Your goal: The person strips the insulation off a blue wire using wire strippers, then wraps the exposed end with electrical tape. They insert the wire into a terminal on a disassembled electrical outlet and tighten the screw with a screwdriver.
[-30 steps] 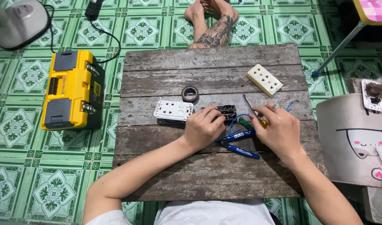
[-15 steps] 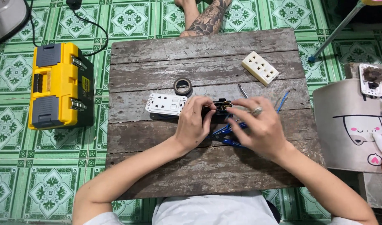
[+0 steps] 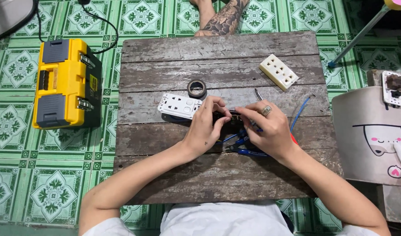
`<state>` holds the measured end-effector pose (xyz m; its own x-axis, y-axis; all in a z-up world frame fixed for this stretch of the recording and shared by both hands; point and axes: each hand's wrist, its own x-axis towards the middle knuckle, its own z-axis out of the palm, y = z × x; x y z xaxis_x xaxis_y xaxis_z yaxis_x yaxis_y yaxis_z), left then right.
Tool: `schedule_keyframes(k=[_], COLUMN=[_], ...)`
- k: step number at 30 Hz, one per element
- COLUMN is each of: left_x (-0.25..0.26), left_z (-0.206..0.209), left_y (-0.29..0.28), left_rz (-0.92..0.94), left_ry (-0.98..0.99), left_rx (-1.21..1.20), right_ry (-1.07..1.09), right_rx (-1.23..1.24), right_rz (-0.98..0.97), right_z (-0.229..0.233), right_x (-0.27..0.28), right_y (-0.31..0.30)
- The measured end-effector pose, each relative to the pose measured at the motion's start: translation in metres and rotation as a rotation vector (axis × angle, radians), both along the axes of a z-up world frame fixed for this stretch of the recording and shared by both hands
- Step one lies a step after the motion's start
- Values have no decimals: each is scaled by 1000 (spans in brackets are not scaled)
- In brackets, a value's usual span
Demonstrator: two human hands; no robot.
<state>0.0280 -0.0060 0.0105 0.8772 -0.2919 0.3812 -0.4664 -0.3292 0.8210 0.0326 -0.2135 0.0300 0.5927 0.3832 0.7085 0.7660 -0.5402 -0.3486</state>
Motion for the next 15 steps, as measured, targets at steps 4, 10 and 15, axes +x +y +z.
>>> schedule_keyframes(k=[4,10,15], left_x=[1,1,3], left_z=[0,2,2], left_y=[0,1,2], left_rz=[-14,-36,-58], left_ry=[28,41,15], left_rx=[-9,-16,0], right_ry=[-62,-175,-177], right_rx=[-117,-201,-223], right_rz=[27,26,21], right_z=[8,6,7], right_x=[1,1,0], right_y=[-2,2,6])
